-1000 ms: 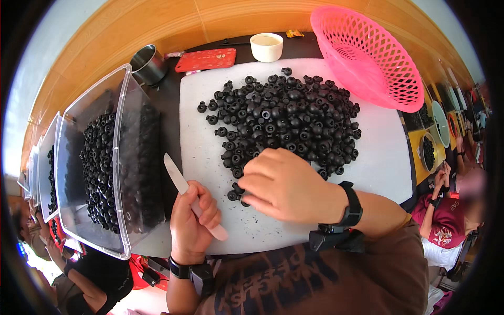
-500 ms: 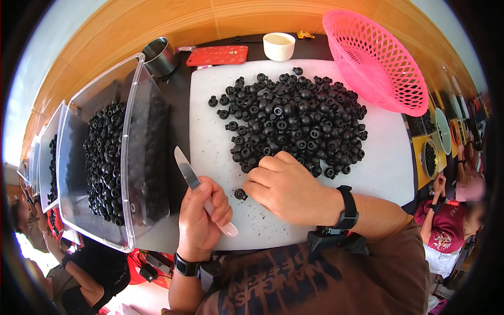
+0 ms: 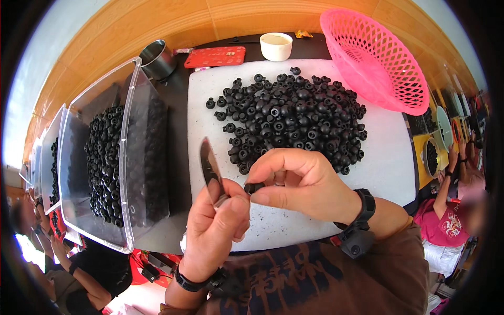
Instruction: Manually removing pits or cores from black olives using a small knife.
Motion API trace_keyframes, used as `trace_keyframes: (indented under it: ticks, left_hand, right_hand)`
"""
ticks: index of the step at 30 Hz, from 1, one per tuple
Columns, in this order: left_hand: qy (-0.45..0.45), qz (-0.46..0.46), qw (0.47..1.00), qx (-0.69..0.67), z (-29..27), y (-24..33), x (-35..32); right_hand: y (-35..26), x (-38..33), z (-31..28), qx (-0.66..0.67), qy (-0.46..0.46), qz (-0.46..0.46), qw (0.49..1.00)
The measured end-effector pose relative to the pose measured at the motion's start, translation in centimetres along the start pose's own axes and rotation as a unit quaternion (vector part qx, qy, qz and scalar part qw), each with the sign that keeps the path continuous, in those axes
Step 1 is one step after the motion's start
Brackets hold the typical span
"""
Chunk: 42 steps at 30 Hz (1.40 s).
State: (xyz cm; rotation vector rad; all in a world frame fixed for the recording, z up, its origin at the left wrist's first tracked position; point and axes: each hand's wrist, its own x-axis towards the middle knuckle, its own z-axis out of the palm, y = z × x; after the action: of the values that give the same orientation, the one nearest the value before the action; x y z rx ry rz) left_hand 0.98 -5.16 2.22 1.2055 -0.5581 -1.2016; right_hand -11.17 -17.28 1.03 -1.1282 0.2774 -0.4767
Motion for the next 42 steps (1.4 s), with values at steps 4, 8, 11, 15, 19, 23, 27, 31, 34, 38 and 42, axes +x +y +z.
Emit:
trace_keyframes:
  ticks: [4,8,11,15,19,23,27,31,34,38,42]
  left_hand:
    - [0.013,-0.008,1.0,0.005,0.4,-0.6,0.1]
    - [-0.001,-0.007,0.998,-0.058,0.3,-0.7,0.3]
    - [-0.005,-0.015,1.0,-0.019,0.4,-0.5,0.1]
    - [-0.028,-0.035,0.995,-0.092,0.3,-0.5,0.0]
    - [-0.051,-0.041,0.986,-0.156,0.5,-0.8,0.2]
    - [0.021,-0.011,0.996,-0.081,1.6,-0.8,0.1]
    - [-0.024,-0.006,0.995,-0.093,0.3,-0.7,-0.3]
    - [0.051,0.024,0.998,0.001,0.0,-0.2,-0.7]
    - [0.087,0.097,0.964,0.233,0.1,0.0,-1.1]
    - [0.009,0.25,0.851,0.461,0.7,0.4,-0.8]
    - [0.019,0.272,0.83,0.487,0.6,0.3,-0.8]
  right_hand:
    - [0.1,-0.1,-0.7,-0.118,-0.019,-0.094,0.988]
    - [-0.6,-0.4,-0.9,-0.196,-0.068,-0.135,0.969]
    - [-1.1,-0.6,-0.7,-0.22,-0.083,-0.157,0.959]
    - [-1.3,-0.9,-0.6,-0.173,-0.05,-0.1,0.979]
    - [0.0,-0.9,-0.5,-0.184,-0.03,-0.144,0.972]
    - [-0.2,-0.5,-0.4,-0.247,-0.032,-0.226,0.942]
    - [-0.9,-0.8,-0.5,-0.246,-0.044,-0.186,0.95]
    - [-0.8,-0.7,-0.4,-0.255,-0.036,-0.199,0.946]
    - [-0.8,-0.9,-0.6,-0.262,-0.064,-0.167,0.948]
    - [-1.0,-0.8,-0.5,-0.277,-0.09,-0.17,0.942]
    - [-1.1,-0.9,-0.4,-0.287,-0.091,-0.173,0.938]
